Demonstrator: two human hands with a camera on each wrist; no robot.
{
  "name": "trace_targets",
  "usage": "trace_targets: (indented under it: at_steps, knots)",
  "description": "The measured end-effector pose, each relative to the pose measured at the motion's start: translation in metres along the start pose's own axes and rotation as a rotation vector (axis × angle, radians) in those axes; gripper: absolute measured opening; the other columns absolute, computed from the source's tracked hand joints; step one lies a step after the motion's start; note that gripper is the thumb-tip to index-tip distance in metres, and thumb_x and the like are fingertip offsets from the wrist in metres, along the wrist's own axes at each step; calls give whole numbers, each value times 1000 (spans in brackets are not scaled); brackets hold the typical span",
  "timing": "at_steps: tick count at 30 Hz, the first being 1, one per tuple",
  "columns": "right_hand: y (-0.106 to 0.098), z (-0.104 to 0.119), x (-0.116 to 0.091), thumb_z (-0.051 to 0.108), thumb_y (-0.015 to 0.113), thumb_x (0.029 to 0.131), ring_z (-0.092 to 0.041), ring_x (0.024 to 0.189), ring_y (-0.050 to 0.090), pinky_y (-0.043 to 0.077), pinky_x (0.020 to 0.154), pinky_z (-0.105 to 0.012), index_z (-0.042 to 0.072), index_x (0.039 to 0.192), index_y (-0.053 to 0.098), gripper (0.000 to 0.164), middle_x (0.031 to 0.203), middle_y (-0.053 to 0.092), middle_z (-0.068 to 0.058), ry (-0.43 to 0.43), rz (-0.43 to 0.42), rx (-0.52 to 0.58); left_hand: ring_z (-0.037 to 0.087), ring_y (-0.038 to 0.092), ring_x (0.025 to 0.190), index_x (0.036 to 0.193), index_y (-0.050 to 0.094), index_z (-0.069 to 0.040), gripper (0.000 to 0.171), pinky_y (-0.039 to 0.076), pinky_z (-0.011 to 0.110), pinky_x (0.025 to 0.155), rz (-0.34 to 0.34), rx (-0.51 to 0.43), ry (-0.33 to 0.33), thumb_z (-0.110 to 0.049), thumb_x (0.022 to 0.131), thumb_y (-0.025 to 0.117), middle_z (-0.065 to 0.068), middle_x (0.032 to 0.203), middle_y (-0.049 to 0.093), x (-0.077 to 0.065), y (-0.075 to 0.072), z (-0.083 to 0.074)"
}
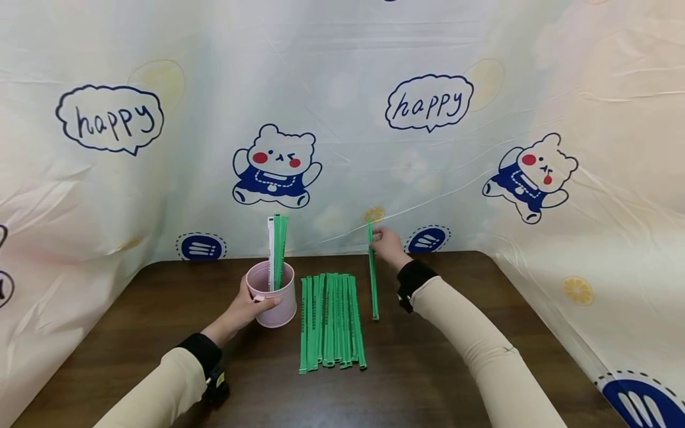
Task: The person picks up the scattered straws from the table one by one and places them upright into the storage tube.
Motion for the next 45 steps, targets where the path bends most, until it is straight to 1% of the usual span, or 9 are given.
trace_targets:
  at_steps: [4,7,12,19,25,31,34,37,45]
  knots:
    - [-15,23,4,-2,53,100,-34,107,65,58,97,-49,-5,144,48,44,121,60,-22,-87,-69,111,44,21,147,159,-13,-11,105,22,69,124,2,1,4,-21,94,69,24,163,11,0,-1,0]
    - [-24,39,5,1,54,101,-39,115,63,56,102,-49,-2,146,47,45,126,57,-24,-120,-104,198,44,22,147,159,-12,-10,106,21,68,124,-2,8,6,-22,93,70,25,163,12,0,-1,0]
    - [-32,69,4,3,56,101,-39,116,65,58,100,-43,1,145,49,45,126,57,-22,-171,-168,306,44,22,148,159,-10,-8,107,21,67,125,-10,8,8,-22,92,72,26,163,13,0,-1,0]
    - [-34,130,-3,1,57,101,-30,110,68,60,96,-35,0,141,51,41,122,60,-18,-333,-232,438,43,22,146,159,-11,-11,105,22,68,124,0,-13,17,-20,92,70,24,162,12,0,-2,-1]
    - [-23,178,-13,1,60,100,-31,106,70,61,94,-37,0,139,52,40,112,61,-14,-433,-202,503,44,21,147,159,-11,-10,104,21,69,124,4,-7,13,-21,93,69,25,162,12,-2,-2,-6]
    - [-4,206,-23,2,60,100,-35,111,69,61,94,-36,0,140,51,41,119,62,-20,-479,-154,524,44,21,147,159,-12,-10,105,20,68,124,3,8,-5,-21,93,69,25,163,12,-2,-1,-5]
    - [10,212,-27,1,59,101,-37,112,68,61,92,-34,-2,140,49,41,122,62,-23,-504,-114,497,43,22,147,159,-12,-10,106,21,68,124,-3,5,-6,-21,92,70,25,163,12,-1,-2,-6]
    - [28,207,-29,0,59,100,-39,111,68,61,90,-31,-4,139,50,40,123,62,-25,-506,-84,474,43,22,147,159,-12,-11,106,22,68,124,-1,7,-2,-21,93,70,24,163,12,0,-3,-6]
    - [82,161,-25,1,60,100,-36,114,69,61,88,-30,-1,138,53,39,121,63,-23,-381,-47,398,43,24,147,159,-10,-6,106,23,63,125,-2,7,31,-20,92,70,27,162,14,-1,-1,-6]
Point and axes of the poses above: each hand's wrist, its own x-axis towards the middle knuckle, its own y-axis out of the palm, z = x × y, the point moved 4 cm from there along x, towards the middle knuckle
